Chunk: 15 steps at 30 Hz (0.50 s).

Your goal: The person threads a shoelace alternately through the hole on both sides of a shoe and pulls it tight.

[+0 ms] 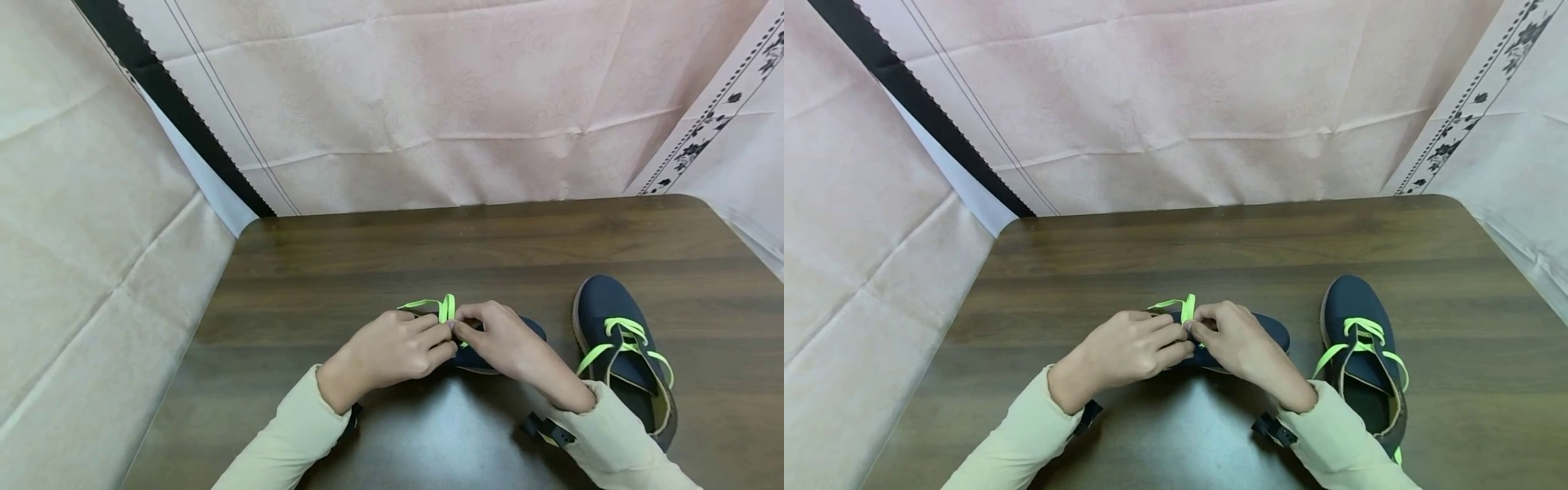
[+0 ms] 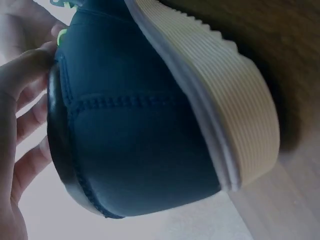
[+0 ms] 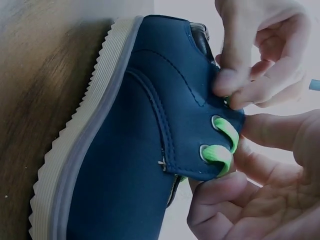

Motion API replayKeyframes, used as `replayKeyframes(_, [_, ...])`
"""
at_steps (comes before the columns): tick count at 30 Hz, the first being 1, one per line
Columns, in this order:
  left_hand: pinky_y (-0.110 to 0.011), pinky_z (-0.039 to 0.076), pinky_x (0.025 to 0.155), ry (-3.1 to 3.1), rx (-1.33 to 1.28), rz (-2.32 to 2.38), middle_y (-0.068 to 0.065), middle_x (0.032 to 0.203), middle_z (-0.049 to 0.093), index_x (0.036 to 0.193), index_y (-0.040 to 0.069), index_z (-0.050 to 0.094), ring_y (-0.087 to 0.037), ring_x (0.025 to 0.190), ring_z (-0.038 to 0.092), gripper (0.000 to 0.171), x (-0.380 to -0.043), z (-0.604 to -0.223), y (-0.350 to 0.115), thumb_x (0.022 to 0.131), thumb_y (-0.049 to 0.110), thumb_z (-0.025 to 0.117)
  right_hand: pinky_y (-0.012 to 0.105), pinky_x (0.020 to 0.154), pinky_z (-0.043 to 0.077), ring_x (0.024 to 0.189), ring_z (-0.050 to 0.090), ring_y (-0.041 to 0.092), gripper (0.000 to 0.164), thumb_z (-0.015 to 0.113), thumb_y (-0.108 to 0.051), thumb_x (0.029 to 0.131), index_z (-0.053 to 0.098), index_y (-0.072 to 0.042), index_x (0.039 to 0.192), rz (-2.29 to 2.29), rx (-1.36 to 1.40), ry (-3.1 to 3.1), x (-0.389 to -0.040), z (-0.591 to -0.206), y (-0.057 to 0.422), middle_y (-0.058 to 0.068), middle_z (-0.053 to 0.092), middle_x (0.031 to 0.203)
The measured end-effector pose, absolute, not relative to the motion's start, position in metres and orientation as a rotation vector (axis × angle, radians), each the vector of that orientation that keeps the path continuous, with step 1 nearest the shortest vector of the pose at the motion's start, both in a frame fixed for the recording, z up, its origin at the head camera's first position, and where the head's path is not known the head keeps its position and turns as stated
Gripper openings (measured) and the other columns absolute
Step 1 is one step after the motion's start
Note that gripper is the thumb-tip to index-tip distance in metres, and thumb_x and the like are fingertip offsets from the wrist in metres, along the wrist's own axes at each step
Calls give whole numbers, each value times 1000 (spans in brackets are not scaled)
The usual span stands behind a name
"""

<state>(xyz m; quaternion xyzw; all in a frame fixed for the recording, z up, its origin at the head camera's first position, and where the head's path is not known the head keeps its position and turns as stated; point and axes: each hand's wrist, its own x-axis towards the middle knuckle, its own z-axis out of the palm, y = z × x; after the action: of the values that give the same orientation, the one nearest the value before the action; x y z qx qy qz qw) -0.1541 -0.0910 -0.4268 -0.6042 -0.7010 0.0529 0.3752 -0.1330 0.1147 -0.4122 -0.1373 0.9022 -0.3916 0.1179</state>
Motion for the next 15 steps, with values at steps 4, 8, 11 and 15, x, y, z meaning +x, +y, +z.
replayKeyframes(4, [-14, 45, 58, -1795, -1567, 91, 7, 87, 66, 91, 13, 70, -3, 76, 60, 16, -155, -427, -93, 101, 16, 58, 28, 66, 41, 72, 52, 14, 16, 60, -15, 100, 72, -16, 89, -1207, -425, 2638, -134, -414, 114, -5, 66, 83])
replayKeyframes(8, [-15, 51, 64, -1906, -1584, -118, 10, 85, 67, 93, 15, 71, 1, 75, 63, 11, -155, -424, -95, 98, 24, 65, 28, 62, 38, 66, 48, 15, 15, 62, -19, 99, 72, -18, 89, -1265, -417, 2664, -133, -414, 115, -5, 62, 79])
replayKeyframes(11, [-13, 50, 63, -1981, -1591, -292, 13, 85, 67, 94, 16, 70, 3, 71, 61, 10, -154, -421, -95, 96, 26, 68, 29, 62, 38, 66, 47, 16, 16, 60, -21, 100, 72, -19, 90, -1284, -379, 2684, -132, -412, 116, -3, 61, 79])
replayKeyframes(15, [-9, 44, 62, -2054, -1608, -573, 13, 86, 66, 97, 16, 68, 5, 70, 54, 9, -152, -415, -95, 97, 25, 67, 32, 71, 42, 81, 55, 17, 19, 58, -26, 102, 72, -20, 91, -1317, -343, 2695, -131, -411, 117, -3, 67, 90])
